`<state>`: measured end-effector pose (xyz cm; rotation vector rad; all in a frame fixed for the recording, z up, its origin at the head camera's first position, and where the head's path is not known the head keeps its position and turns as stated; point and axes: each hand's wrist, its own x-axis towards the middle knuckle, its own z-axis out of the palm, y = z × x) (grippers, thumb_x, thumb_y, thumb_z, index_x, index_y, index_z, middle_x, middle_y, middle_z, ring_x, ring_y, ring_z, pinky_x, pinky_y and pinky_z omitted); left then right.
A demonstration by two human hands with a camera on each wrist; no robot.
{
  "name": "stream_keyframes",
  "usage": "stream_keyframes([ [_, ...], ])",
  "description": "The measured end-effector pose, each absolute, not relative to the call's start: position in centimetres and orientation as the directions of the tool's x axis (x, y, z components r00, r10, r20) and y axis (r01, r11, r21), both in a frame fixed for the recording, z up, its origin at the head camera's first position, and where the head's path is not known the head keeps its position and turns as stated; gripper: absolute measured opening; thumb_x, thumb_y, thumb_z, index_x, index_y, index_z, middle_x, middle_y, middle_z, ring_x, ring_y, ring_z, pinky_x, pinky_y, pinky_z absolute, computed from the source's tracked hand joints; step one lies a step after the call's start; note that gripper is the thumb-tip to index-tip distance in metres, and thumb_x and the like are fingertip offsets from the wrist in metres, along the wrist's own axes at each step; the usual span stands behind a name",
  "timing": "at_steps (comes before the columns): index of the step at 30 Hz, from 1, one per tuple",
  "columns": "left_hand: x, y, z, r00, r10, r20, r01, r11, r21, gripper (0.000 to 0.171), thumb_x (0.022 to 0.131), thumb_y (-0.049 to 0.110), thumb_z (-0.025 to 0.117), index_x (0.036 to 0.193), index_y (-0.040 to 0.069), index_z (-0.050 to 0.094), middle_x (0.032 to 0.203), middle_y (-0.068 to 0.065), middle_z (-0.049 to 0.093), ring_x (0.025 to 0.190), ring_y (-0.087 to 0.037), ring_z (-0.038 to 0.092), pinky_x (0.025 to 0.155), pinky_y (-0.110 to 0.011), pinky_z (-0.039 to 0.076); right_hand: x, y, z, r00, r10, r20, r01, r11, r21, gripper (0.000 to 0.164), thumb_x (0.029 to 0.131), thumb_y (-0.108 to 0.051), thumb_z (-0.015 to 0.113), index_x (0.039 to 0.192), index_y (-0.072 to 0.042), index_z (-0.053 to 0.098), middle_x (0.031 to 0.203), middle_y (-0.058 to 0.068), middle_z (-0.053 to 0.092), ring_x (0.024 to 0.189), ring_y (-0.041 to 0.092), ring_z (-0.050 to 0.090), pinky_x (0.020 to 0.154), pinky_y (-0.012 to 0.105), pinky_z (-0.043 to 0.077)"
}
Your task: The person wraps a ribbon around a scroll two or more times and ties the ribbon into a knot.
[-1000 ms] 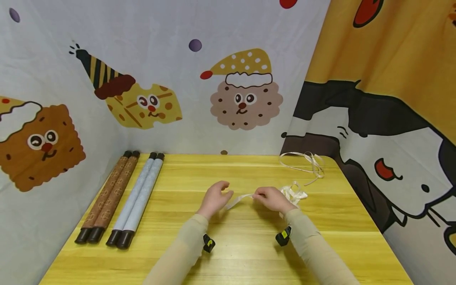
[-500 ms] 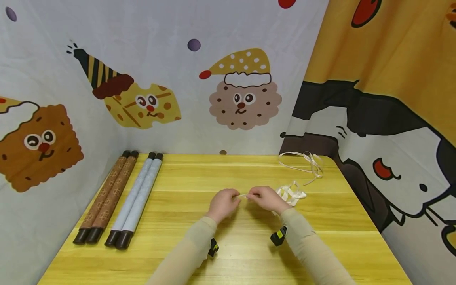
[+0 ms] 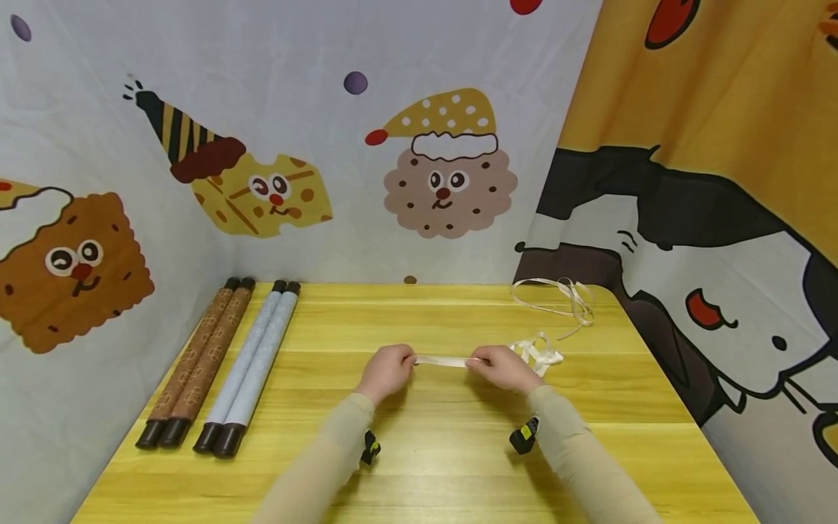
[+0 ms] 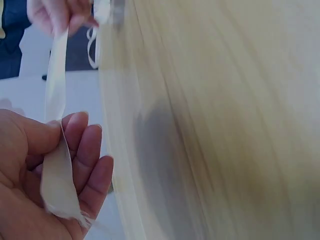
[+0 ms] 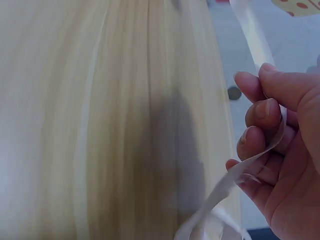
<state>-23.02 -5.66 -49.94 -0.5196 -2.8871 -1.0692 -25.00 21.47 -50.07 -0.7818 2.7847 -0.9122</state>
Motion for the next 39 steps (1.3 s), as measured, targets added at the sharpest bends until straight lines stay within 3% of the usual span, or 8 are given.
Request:
stream_keyframes([
  [7,-23.5,-8.5,-49.5,-0.964,0.248,0.091,0.246,0.718,0.651,0.018,0.100,0.011,0.057,0.093,0.005,0.073,0.070,0.004,0.063,0.062,-0.011,0.055,0.065,-0.035,0.049,-25.0,24.5,-50.5,-0.879,-0.462,0.116,-0.446,0.711,-0.544,0.025,0.103,-0.024,0.056,0.083,-0.012,0.065,0.066,-0.009,0.048,0.060,0.009,0.042,0.060,0.030,0.037],
  [14,-23.8,-10.9,-49.3,-0.979,0.190,0.068,0.187,0.731,0.657,0.018,0.101,0.012,0.057,0.096,0.003,0.072,0.071,0.002,0.064,0.063,-0.012,0.056,0.065,-0.036,0.049,-24.7,27.3,-50.4,-0.921,-0.379,0.093,-0.362,0.739,-0.568,0.026,0.105,-0.024,0.051,0.082,-0.013,0.058,0.069,-0.004,0.045,0.062,0.013,0.041,0.061,0.032,0.036],
  [21,-24.2,-12.8,-49.0,-0.988,0.143,0.050,0.141,0.744,0.654,0.018,0.100,0.012,0.057,0.099,0.002,0.073,0.071,0.000,0.065,0.066,-0.014,0.058,0.073,-0.041,0.051,-24.6,29.6,-50.2,-0.929,-0.335,0.159,-0.366,0.761,-0.536,0.029,0.105,-0.021,0.051,0.076,-0.015,0.048,0.066,-0.003,0.039,0.059,0.013,0.037,0.060,0.032,0.034],
  [31,-24.5,-14.4,-48.3,-0.994,0.111,0.016,0.095,0.750,0.655,0.018,0.100,0.013,0.058,0.100,0.002,0.072,0.073,0.000,0.065,0.066,-0.015,0.058,0.069,-0.039,0.050,-24.3,31.6,-50.1,-0.916,-0.321,0.239,-0.399,0.784,-0.476,0.022,0.101,-0.012,0.055,0.079,-0.011,0.055,0.070,-0.004,0.042,0.063,0.014,0.039,0.062,0.035,0.034],
  [39,-24.8,-15.1,-48.7,-0.995,0.096,-0.028,0.055,0.764,0.643,0.019,0.100,0.014,0.058,0.102,0.001,0.072,0.076,-0.001,0.066,0.067,-0.016,0.056,0.068,-0.038,0.048,-24.3,32.2,-50.6,-0.944,-0.302,0.132,-0.329,0.827,-0.456,0.020,0.104,-0.022,0.053,0.087,-0.012,0.058,0.072,-0.003,0.045,0.062,0.015,0.041,0.062,0.036,0.036],
])
